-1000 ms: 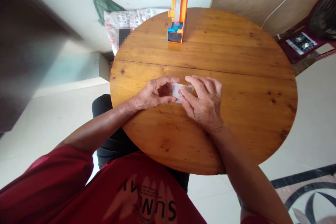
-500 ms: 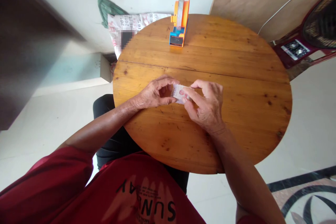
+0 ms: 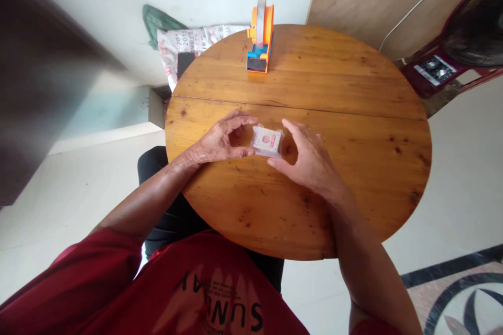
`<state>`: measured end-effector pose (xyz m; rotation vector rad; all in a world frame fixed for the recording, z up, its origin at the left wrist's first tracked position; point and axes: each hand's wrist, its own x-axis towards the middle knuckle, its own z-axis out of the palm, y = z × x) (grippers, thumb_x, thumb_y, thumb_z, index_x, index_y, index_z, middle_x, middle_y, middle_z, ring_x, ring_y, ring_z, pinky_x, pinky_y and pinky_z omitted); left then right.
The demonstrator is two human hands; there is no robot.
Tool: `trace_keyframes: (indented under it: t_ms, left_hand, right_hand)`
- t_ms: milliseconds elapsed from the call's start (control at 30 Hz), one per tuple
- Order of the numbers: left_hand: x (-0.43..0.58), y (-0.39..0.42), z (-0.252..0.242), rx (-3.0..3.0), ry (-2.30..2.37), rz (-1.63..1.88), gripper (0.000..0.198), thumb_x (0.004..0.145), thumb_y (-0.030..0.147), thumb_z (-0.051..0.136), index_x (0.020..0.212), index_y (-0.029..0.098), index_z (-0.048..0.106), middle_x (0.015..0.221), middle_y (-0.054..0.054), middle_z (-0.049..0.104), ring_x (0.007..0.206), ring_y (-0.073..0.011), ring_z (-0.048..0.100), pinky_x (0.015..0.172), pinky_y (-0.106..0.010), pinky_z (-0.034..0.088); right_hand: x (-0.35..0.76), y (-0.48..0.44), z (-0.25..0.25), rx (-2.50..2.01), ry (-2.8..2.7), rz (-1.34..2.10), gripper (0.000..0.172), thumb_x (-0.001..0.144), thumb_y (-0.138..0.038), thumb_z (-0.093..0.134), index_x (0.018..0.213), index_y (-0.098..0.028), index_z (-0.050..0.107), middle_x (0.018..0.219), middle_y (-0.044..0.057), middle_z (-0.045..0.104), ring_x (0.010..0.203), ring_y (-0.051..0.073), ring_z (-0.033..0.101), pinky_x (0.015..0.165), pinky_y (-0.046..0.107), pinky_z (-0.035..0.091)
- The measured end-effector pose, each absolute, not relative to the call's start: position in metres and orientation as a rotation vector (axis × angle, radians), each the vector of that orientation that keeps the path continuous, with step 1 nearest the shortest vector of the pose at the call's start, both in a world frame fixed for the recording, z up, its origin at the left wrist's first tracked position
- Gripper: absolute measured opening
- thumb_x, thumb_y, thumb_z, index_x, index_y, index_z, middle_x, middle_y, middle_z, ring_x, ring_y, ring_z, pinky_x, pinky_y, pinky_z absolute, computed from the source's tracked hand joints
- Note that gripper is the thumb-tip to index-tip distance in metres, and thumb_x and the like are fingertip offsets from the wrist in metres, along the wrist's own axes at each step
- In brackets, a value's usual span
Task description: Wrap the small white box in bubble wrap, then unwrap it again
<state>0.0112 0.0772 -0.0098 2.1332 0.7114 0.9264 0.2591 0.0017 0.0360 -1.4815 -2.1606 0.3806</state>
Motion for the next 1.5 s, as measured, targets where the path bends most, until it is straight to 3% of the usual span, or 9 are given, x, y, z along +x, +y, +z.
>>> trace_keyframes:
  t_ms: [67, 300, 433, 533, 633, 767, 933, 1233, 1500]
  left_hand:
    - [0.01, 0.078, -0.011, 2.194, 0.729, 0.876, 0.071, 0.072, 0.05, 0.083, 0.132, 0.019, 0.061, 0.121, -0.014, 0.064, 0.109, -0.0261, 0.062, 0.097, -0.041, 0.051]
    - [0.017, 0.082, -0.015, 2.27, 0.628, 0.993, 0.053, 0.081, 0.046, 0.076, 0.124, 0.018, 0.065, 0.115, -0.014, 0.071, 0.106, -0.0261, 0.065, 0.098, -0.045, 0.049]
    - [0.019, 0.083, -0.014, 2.264, 0.673, 1.008, 0.054, 0.082, 0.048, 0.076, 0.124, 0.016, 0.066, 0.115, -0.016, 0.072, 0.105, -0.0257, 0.067, 0.099, -0.045, 0.05]
    - [0.017, 0.08, -0.012, 2.241, 0.719, 0.932, 0.061, 0.081, 0.05, 0.075, 0.129, 0.015, 0.063, 0.124, -0.017, 0.069, 0.115, -0.0271, 0.064, 0.104, -0.046, 0.049]
    - [0.011, 0.077, -0.01, 2.209, 0.711, 0.896, 0.064, 0.083, 0.047, 0.072, 0.136, 0.016, 0.057, 0.135, -0.017, 0.063, 0.126, -0.0284, 0.058, 0.109, -0.047, 0.046]
    - [0.007, 0.075, -0.009, 2.187, 0.784, 0.901, 0.052, 0.086, 0.037, 0.065, 0.133, 0.015, 0.06, 0.122, -0.015, 0.067, 0.112, -0.0259, 0.062, 0.1, -0.043, 0.05]
    - [0.014, 0.076, -0.008, 2.321, 0.877, 0.798, 0.044, 0.092, 0.036, 0.059, 0.13, 0.015, 0.063, 0.1, -0.011, 0.068, 0.095, -0.0234, 0.059, 0.093, -0.042, 0.048]
    - [0.016, 0.081, -0.014, 2.446, 0.763, 0.738, 0.04, 0.099, 0.038, 0.047, 0.126, 0.015, 0.067, 0.097, -0.012, 0.063, 0.092, -0.0235, 0.053, 0.09, -0.04, 0.045]
    - [0.018, 0.076, -0.011, 2.421, 0.794, 0.849, 0.041, 0.095, 0.036, 0.052, 0.127, 0.013, 0.065, 0.098, -0.012, 0.064, 0.091, -0.0237, 0.055, 0.089, -0.041, 0.046]
  right_hand:
    - [0.258, 0.003, 0.028, -1.526, -2.202, 0.437, 0.084, 0.076, -0.044, 0.074, 0.15, -0.024, 0.04, 0.141, 0.017, 0.06, 0.126, 0.039, 0.058, 0.101, 0.061, 0.046]
    - [0.248, 0.007, 0.013, -1.466, -2.065, 0.262, 0.059, 0.081, -0.035, 0.068, 0.136, -0.022, 0.055, 0.127, 0.015, 0.07, 0.113, 0.036, 0.067, 0.099, 0.057, 0.048]
    - [0.248, 0.01, 0.013, -1.519, -2.072, 0.285, 0.066, 0.082, -0.035, 0.066, 0.143, -0.018, 0.049, 0.133, 0.019, 0.067, 0.118, 0.038, 0.064, 0.099, 0.059, 0.047]
    - [0.254, 0.007, 0.014, -1.562, -2.125, 0.372, 0.077, 0.08, -0.038, 0.068, 0.149, -0.018, 0.042, 0.141, 0.021, 0.06, 0.126, 0.041, 0.059, 0.101, 0.063, 0.046]
    - [0.264, 0.0, 0.017, -1.589, -2.105, 0.392, 0.074, 0.083, -0.039, 0.064, 0.15, -0.019, 0.039, 0.147, 0.02, 0.055, 0.133, 0.04, 0.055, 0.104, 0.062, 0.045]
    - [0.272, -0.003, 0.017, -1.54, -2.116, 0.364, 0.059, 0.087, -0.03, 0.057, 0.145, -0.022, 0.047, 0.136, 0.017, 0.065, 0.123, 0.036, 0.061, 0.1, 0.059, 0.048]
    - [0.263, 0.005, 0.009, -1.523, -2.112, 0.315, 0.051, 0.088, -0.027, 0.053, 0.138, -0.015, 0.056, 0.119, 0.017, 0.071, 0.107, 0.036, 0.064, 0.093, 0.056, 0.049]
    - [0.261, 0.009, -0.002, -1.427, -2.059, 0.379, 0.034, 0.092, -0.029, 0.054, 0.121, -0.018, 0.067, 0.105, 0.012, 0.075, 0.096, 0.03, 0.066, 0.087, 0.047, 0.048]
    - [0.257, 0.008, 0.013, -1.429, -2.024, 0.349, 0.032, 0.092, -0.027, 0.052, 0.119, -0.018, 0.067, 0.109, 0.012, 0.075, 0.1, 0.03, 0.065, 0.089, 0.047, 0.047]
